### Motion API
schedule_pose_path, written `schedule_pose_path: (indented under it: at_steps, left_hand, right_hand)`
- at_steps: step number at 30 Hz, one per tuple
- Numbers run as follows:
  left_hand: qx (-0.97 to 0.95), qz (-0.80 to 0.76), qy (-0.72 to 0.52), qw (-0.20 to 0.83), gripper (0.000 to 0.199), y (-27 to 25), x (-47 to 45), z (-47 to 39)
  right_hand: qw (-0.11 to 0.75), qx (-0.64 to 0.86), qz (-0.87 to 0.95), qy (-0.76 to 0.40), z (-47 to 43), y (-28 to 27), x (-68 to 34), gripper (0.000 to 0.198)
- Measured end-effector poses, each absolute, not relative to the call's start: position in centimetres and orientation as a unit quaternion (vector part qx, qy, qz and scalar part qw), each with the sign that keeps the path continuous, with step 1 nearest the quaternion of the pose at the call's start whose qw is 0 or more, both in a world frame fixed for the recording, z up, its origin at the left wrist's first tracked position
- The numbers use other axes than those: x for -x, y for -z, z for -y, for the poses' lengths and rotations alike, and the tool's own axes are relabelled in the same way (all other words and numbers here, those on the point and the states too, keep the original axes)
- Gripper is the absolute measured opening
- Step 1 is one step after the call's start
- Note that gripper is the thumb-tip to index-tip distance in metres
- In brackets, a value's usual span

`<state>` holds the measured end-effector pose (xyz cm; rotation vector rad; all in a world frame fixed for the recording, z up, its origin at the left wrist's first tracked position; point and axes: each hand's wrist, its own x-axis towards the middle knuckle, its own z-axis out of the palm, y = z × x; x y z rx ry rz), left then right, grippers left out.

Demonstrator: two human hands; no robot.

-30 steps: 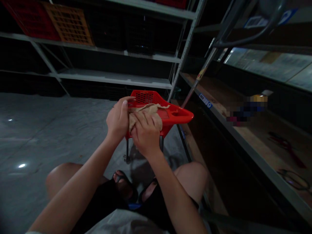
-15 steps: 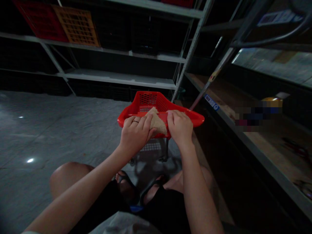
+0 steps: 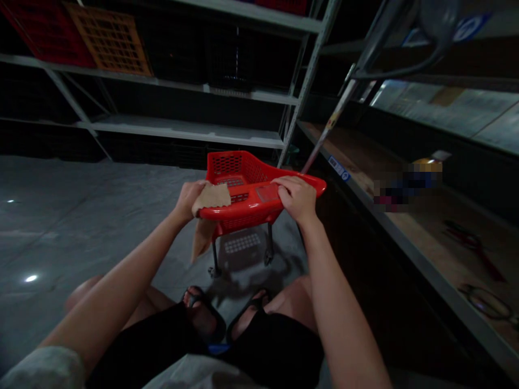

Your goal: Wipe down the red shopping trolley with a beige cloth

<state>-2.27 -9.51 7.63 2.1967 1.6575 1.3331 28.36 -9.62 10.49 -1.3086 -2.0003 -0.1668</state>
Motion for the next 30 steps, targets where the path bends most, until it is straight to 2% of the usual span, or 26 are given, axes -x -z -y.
schedule_pose_path:
  at_steps: [3, 5, 8, 11, 15, 19, 23, 30]
  left_hand:
    - [-0.712, -0.529, -0.458, 0.062, 0.062, -7.5, 0.5, 11.2]
    - [-0.718, -0.522, -0.461, 0.027, 0.055, -7.6, -1.2, 13.5]
    - [-0.750, -0.495, -0.431, -0.085, 0.041, -7.8, -4.1, 16.7]
    - [-0.786, -0.419, -0.430, -0.146, 0.034, -7.5, -5.9, 17.8]
    - [-0.851, -0.293, -0.421, -0.112, 0.044, -5.6, -5.4, 15.8]
    - [-0.856, -0.307, -0.414, -0.046, 0.058, -2.4, -3.0, 11.7]
    - [-0.842, -0.393, -0.370, 0.004, 0.069, 0.3, 0.1, 8.2]
    - [-0.812, -0.482, -0.328, 0.024, 0.058, 0.2, 5.3, 4.7]
  right_hand:
    - [0.314, 0.520, 0.792, 0.058, 8.6, -11.4, -28.4, 0.038]
    - [0.301, 0.524, 0.794, 0.067, 8.7, -12.2, -27.5, 0.038]
    - [0.335, 0.500, 0.798, 0.038, 9.9, -13.1, -24.6, 0.036]
    - [0.365, 0.474, 0.799, -0.061, 11.4, -13.4, -21.9, 0.035]
    - [0.385, 0.460, 0.778, -0.189, 12.3, -13.4, -22.3, 0.034]
    - [0.403, 0.440, 0.758, -0.262, 12.6, -14.1, -25.3, 0.041]
    - [0.385, 0.455, 0.757, -0.268, 12.4, -14.6, -26.8, 0.044]
    - [0.370, 0.466, 0.769, -0.235, 10.8, -13.9, -27.5, 0.032]
